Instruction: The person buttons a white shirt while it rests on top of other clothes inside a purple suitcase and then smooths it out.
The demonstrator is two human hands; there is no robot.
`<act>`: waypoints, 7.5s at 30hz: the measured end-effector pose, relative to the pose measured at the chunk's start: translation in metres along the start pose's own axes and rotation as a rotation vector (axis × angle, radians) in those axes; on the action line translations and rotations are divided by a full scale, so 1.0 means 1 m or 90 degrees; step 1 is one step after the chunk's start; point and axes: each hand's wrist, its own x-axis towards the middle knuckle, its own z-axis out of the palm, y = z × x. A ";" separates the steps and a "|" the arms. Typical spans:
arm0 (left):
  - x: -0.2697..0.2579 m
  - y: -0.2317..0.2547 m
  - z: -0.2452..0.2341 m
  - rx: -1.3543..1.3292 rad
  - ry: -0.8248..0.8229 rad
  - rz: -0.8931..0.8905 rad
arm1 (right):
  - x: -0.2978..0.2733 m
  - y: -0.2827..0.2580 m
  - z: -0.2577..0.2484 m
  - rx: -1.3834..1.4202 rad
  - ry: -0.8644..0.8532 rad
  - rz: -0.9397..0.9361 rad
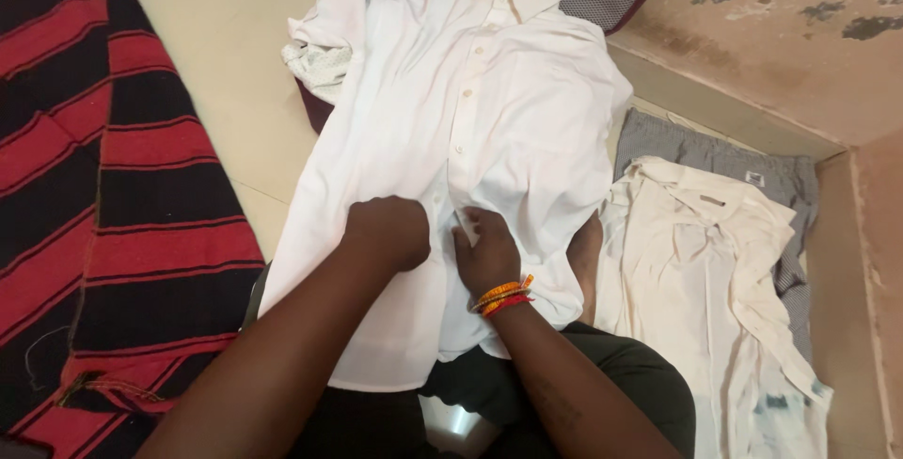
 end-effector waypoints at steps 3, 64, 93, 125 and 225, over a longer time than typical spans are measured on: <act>0.035 -0.002 0.002 -0.071 0.024 0.058 | 0.014 -0.019 -0.004 -0.052 0.027 0.121; 0.044 0.014 0.013 -0.833 0.023 0.059 | 0.032 -0.002 -0.036 0.549 -0.057 0.258; 0.046 0.013 0.018 -0.740 0.062 0.105 | 0.030 -0.001 -0.033 0.650 -0.166 0.340; 0.044 0.015 0.007 -0.612 0.104 0.048 | 0.029 -0.001 -0.027 0.421 -0.095 0.175; -0.005 0.010 0.026 -0.809 -0.022 0.048 | 0.017 0.012 -0.070 0.496 -0.428 0.303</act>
